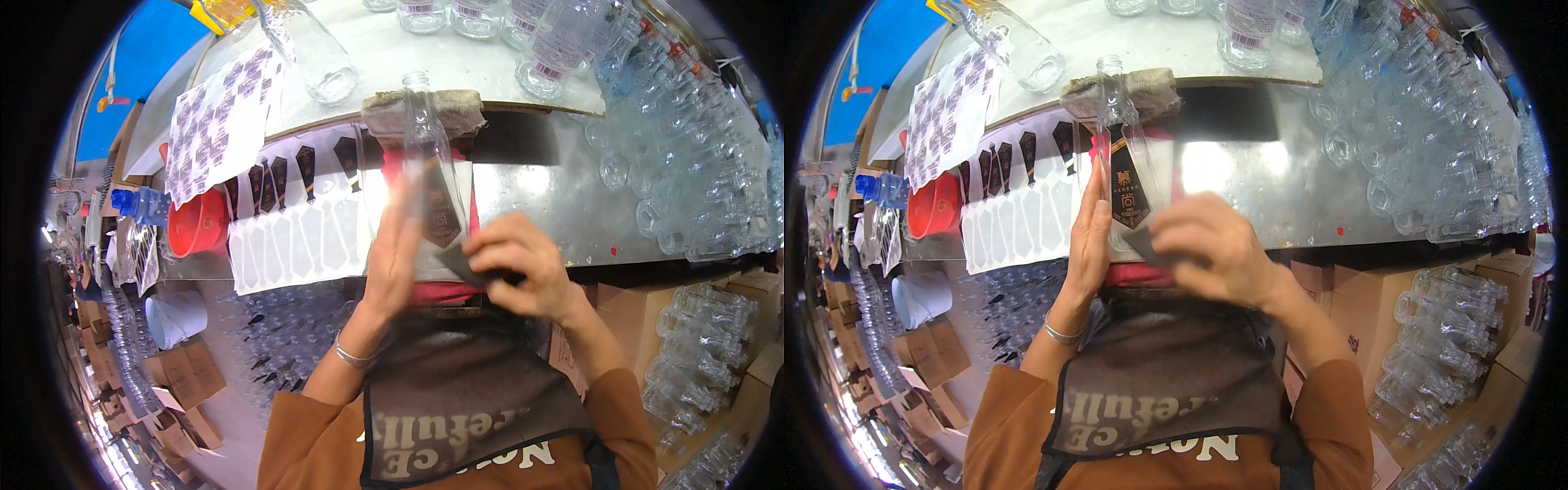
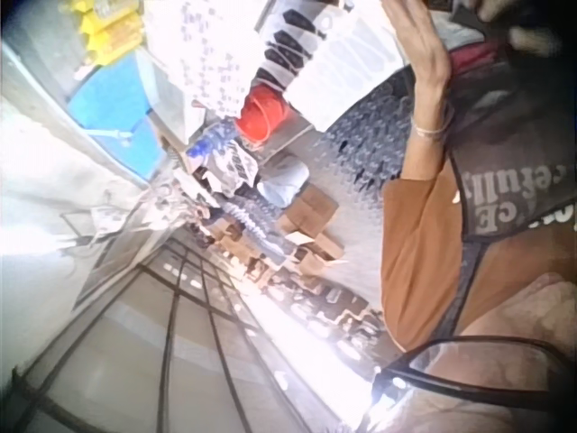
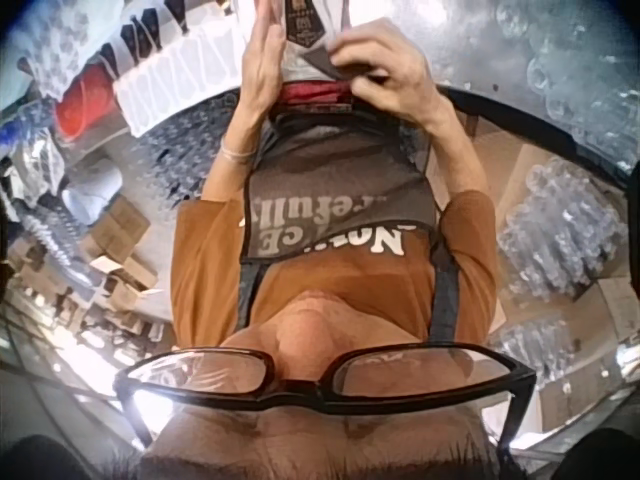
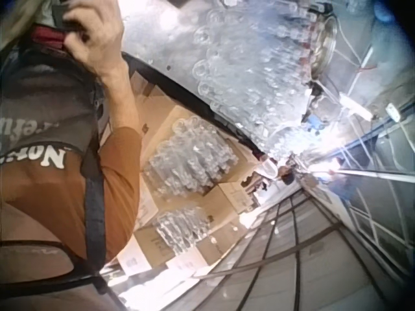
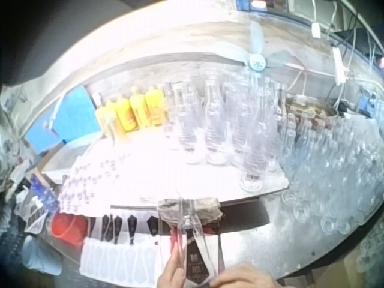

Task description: The person applies labels to clear plastic bottles one at a time. They pick up a bottle, place a label on it, smooth it with a black card, and set the bottle aside. The process repeats for multiple bottles.

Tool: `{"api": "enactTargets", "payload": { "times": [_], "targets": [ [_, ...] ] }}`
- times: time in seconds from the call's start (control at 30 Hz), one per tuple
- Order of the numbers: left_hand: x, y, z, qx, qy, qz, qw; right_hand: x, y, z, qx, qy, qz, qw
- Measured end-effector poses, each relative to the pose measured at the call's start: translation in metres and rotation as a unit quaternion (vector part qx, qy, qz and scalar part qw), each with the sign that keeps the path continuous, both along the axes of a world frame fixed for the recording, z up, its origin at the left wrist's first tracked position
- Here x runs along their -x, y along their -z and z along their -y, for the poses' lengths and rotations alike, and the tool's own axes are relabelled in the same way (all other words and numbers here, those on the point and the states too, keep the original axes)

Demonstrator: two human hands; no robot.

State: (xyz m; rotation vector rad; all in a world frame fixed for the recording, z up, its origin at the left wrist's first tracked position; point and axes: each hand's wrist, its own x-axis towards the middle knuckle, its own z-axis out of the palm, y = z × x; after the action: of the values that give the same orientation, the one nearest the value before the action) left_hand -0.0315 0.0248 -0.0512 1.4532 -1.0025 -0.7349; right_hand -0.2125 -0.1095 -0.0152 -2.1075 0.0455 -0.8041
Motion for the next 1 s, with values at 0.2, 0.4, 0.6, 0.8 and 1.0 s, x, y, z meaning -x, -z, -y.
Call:
{"api": "enactTargets", "payload": {
  "times": [0.2,0.4,0.6,0.8,1.0],
  "targets": [
    [-0.002,0.001,0.003,-0.007,-0.001,0.064,0.998,-0.046,-0.015,0.044,0.007,0.165,-0.005,0.986],
    [-0.006,-0.012,-0.006,-0.023,-0.044,-0.047,0.998,-0.072,-0.033,0.061,-0.047,0.166,-0.043,0.984],
    [-0.016,-0.020,0.006,-0.003,-0.074,-0.020,0.997,-0.088,-0.052,0.064,0.057,0.107,-0.043,0.992],
    [-0.021,-0.019,-0.002,-0.006,-0.102,-0.047,0.994,-0.083,-0.047,0.032,0.275,0.083,0.023,0.957],
    [-0.022,-0.019,-0.004,-0.002,-0.097,-0.077,0.992,-0.081,-0.051,0.030,0.148,0.061,-0.039,0.986]
  ]
}}
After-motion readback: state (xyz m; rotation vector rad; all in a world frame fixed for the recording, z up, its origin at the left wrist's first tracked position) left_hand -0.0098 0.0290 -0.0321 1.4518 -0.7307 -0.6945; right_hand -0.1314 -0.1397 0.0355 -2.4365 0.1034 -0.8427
